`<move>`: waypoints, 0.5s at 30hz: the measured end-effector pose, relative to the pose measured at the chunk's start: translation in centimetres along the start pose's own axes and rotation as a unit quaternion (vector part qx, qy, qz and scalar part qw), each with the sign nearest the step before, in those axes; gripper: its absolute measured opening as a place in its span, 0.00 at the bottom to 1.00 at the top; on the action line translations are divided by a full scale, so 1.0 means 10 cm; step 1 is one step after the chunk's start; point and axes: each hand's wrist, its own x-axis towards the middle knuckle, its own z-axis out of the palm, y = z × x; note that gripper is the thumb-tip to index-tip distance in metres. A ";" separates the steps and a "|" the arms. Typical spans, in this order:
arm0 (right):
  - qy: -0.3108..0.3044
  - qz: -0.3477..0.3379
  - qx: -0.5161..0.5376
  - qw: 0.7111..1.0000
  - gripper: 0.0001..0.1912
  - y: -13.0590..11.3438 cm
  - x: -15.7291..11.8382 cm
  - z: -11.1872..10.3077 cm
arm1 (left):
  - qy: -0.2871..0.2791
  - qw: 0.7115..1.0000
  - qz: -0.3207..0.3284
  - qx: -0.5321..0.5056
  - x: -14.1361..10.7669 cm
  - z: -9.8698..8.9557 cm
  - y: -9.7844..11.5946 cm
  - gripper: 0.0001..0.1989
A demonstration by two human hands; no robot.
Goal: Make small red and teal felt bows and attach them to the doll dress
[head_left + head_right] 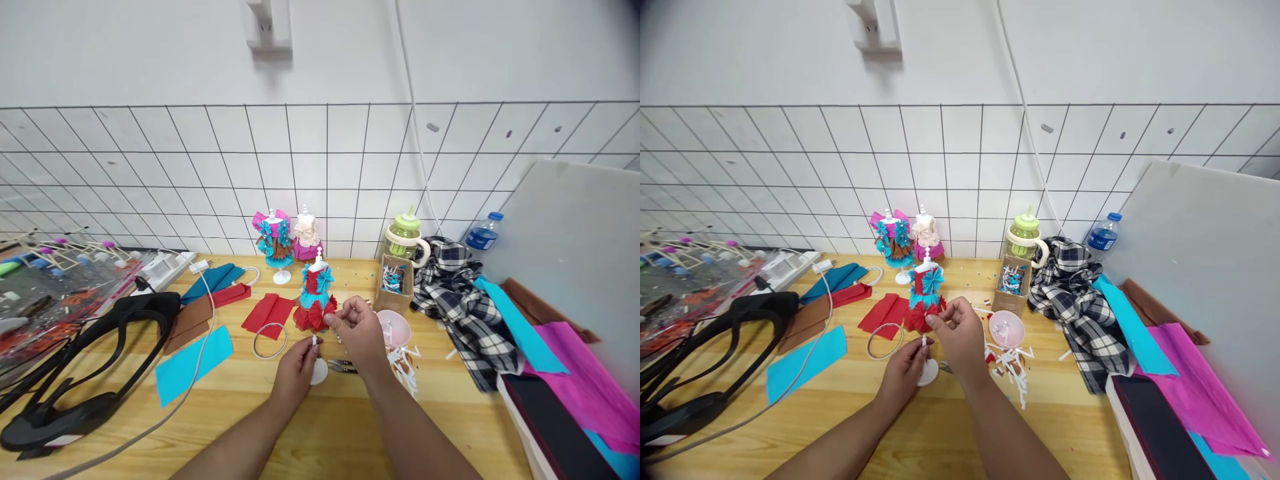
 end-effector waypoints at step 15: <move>0.047 -0.054 -0.083 0.994 0.14 0.01 -0.06 0.08 | 0.004 1.000 0.020 0.017 -0.02 -0.03 0.09 0.15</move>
